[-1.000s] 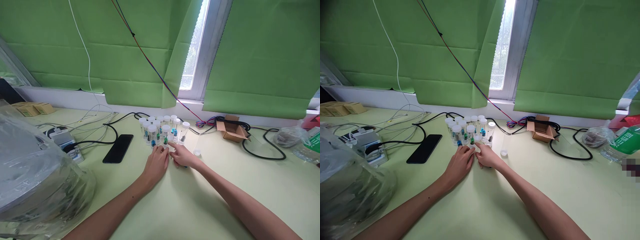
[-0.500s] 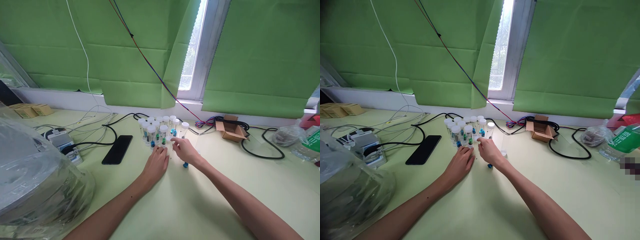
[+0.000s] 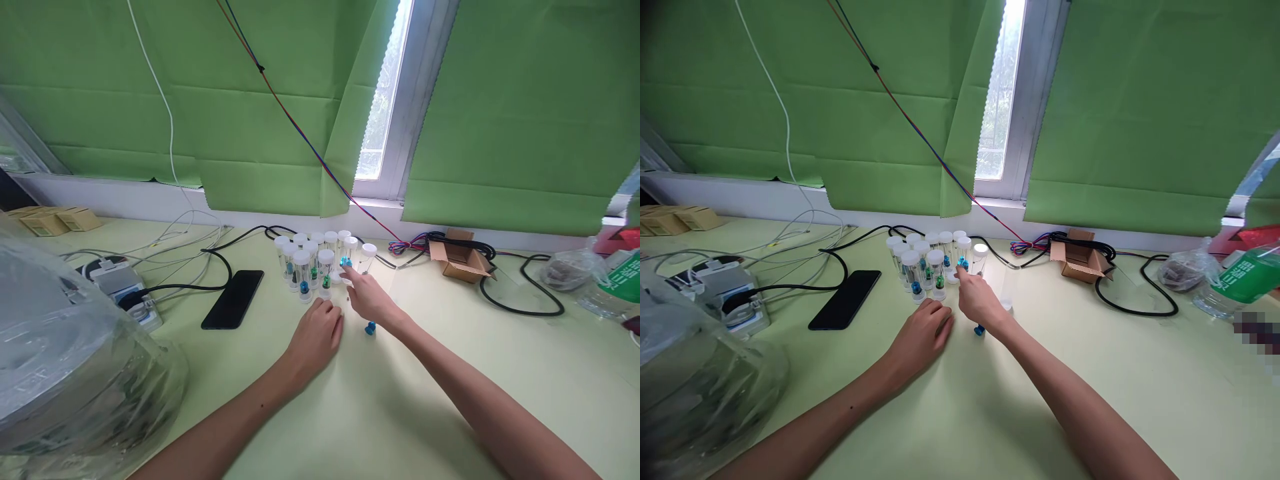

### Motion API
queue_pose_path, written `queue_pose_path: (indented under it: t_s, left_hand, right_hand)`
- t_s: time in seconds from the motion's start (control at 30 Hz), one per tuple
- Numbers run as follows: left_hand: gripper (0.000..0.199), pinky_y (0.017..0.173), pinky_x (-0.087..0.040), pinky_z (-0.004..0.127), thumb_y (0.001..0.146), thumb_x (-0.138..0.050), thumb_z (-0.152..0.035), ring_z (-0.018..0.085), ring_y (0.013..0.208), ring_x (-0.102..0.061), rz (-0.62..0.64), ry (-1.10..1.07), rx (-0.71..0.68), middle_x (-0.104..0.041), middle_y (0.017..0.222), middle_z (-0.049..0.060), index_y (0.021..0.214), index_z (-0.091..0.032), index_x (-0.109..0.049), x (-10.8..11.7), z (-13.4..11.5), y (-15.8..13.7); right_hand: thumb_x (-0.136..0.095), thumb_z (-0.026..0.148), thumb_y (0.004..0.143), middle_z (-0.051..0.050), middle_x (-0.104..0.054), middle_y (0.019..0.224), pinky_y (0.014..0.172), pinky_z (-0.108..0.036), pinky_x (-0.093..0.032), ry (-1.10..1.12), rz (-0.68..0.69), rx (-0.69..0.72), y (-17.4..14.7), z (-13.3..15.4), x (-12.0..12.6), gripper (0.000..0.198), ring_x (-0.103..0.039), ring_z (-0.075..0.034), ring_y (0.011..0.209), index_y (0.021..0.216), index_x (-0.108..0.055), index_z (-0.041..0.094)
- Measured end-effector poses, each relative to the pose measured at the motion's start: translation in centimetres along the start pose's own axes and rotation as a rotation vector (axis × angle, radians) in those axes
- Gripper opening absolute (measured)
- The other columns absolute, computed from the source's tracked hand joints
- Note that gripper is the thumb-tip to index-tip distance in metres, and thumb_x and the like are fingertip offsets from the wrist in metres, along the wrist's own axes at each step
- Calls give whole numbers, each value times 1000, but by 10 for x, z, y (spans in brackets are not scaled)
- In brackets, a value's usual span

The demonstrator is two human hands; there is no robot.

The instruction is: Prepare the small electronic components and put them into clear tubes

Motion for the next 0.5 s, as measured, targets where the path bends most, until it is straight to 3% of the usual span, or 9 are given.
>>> queue_pose_path:
  t_s: [0.13,0.5]
  left_hand:
    - [28,70,-44,35,94,-39,-21,22,79,-55,16,9,-9,-58,75,6,71,-20,-55,-1,-4,-3]
    - [28,60,-41,32,93,-39,-22,21,77,-56,45,-18,21,-57,76,6,71,-20,-55,-3,-5,-5]
  right_hand:
    - [-43,2,83,-18,-61,124,82,-32,-44,-130,109,-44,8,-1,-13,63,-59,-26,109,142,-28,13]
    - [-45,4,80,-18,-67,100,61,-27,-40,-253,232,-93,23,1,-20,52,-65,-27,87,131,-41,12]
Point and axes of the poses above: each hand's wrist, its own y-axis towards the middle knuckle, its own x-axis out of the back of the hand, z = x × y, the point moved 4 cm from there along y, towards the middle knuckle
